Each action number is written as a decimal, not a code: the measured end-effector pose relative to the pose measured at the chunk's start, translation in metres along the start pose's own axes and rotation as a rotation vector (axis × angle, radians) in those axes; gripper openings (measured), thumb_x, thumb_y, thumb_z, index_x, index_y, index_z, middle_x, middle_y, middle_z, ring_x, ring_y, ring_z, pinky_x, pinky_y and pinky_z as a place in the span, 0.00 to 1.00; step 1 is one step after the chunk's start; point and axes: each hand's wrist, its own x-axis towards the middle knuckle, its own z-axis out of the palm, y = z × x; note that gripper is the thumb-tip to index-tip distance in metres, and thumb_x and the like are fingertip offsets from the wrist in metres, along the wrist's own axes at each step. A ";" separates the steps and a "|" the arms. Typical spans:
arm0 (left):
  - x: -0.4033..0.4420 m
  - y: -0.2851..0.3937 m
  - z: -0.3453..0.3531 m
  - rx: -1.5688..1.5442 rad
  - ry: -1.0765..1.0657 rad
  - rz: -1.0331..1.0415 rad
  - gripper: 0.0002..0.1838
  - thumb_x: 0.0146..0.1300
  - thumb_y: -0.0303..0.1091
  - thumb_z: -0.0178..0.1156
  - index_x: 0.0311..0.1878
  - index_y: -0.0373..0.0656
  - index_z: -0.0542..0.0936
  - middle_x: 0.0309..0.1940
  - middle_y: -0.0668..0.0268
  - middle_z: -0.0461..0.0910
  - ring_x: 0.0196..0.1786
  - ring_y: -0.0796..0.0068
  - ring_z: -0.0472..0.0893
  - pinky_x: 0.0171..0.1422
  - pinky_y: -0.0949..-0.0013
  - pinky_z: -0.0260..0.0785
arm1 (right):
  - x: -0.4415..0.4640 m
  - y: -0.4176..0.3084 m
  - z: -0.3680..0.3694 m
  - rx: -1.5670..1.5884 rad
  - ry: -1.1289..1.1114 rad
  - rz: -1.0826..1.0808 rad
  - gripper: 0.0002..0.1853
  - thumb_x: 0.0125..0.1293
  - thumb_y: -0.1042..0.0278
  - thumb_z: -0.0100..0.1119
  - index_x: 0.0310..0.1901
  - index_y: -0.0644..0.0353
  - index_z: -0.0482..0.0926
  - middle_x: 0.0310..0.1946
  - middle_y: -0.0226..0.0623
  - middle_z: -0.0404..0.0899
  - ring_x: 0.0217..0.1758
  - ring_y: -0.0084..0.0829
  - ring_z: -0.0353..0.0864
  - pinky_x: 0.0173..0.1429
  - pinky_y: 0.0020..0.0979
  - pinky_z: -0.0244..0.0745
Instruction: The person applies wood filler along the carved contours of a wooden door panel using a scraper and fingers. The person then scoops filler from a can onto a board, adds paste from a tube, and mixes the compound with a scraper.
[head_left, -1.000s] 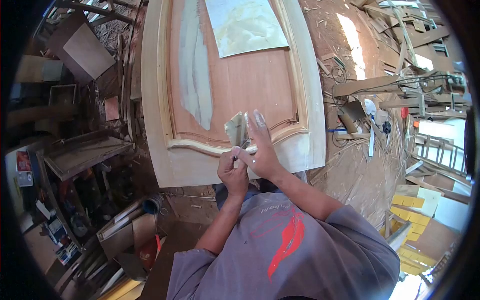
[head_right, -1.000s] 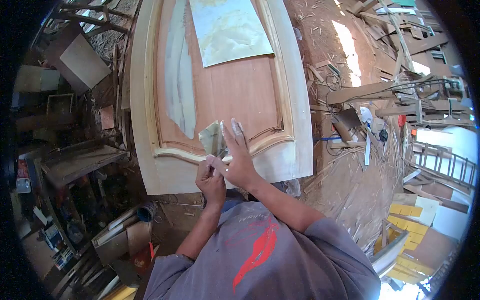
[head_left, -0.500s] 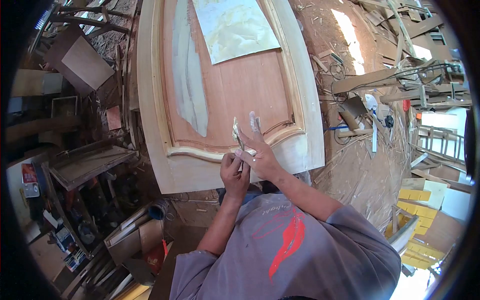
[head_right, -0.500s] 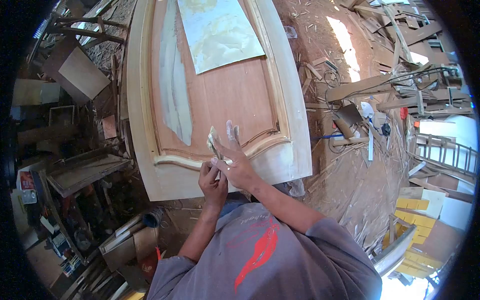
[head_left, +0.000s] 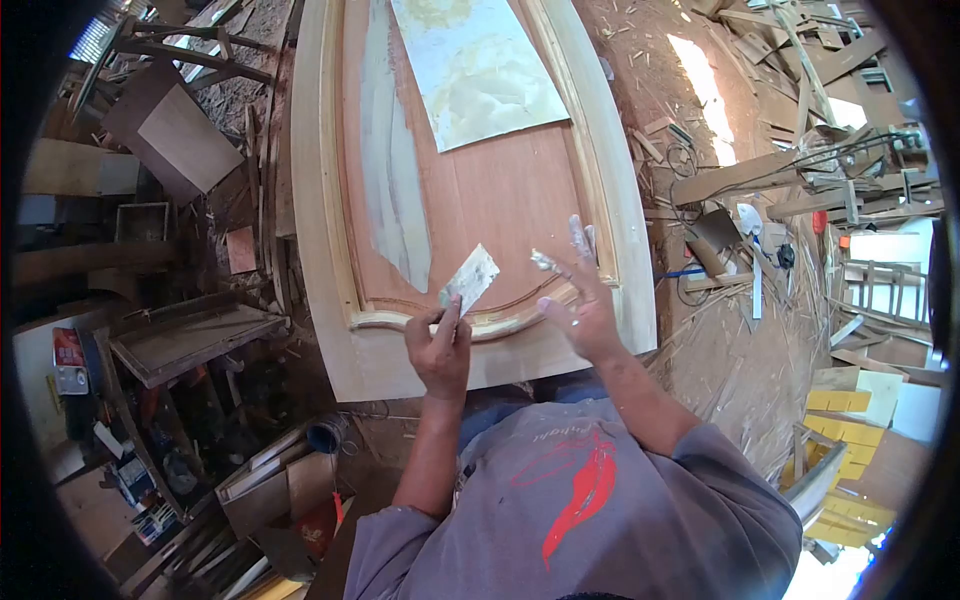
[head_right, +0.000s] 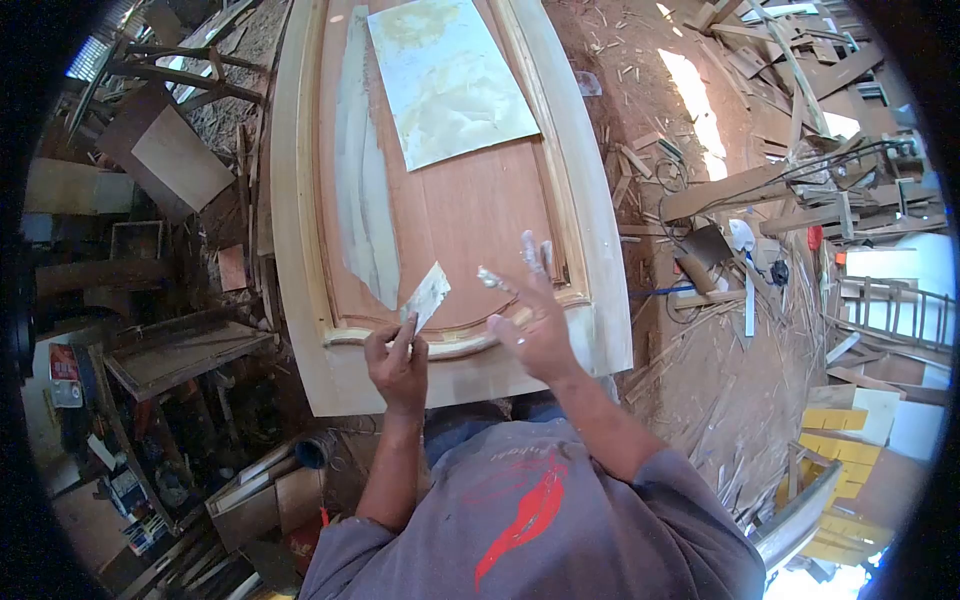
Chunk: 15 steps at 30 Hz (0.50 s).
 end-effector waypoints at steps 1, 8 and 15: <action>0.006 -0.003 -0.006 0.035 0.014 0.057 0.26 0.56 0.22 0.73 0.60 0.48 0.90 0.41 0.61 0.80 0.44 0.60 0.80 0.50 0.57 0.74 | 0.001 0.005 -0.007 0.049 -0.011 0.045 0.32 0.59 0.76 0.71 0.68 0.51 0.84 0.89 0.53 0.45 0.93 0.47 0.29 0.90 0.48 0.31; 0.040 -0.002 -0.037 0.000 0.001 0.274 0.24 0.51 0.23 0.73 0.54 0.52 0.92 0.51 0.65 0.85 0.53 0.59 0.82 0.58 0.57 0.76 | 0.005 0.011 -0.020 0.074 -0.223 0.006 0.32 0.57 0.72 0.71 0.67 0.53 0.84 0.88 0.50 0.50 0.94 0.46 0.31 0.90 0.48 0.33; 0.045 0.001 -0.041 -0.101 -0.021 0.282 0.24 0.50 0.22 0.73 0.52 0.52 0.92 0.51 0.64 0.86 0.54 0.57 0.83 0.60 0.57 0.77 | 0.000 0.014 -0.011 0.125 -0.319 0.012 0.33 0.51 0.72 0.69 0.64 0.50 0.87 0.88 0.49 0.51 0.93 0.48 0.32 0.90 0.49 0.36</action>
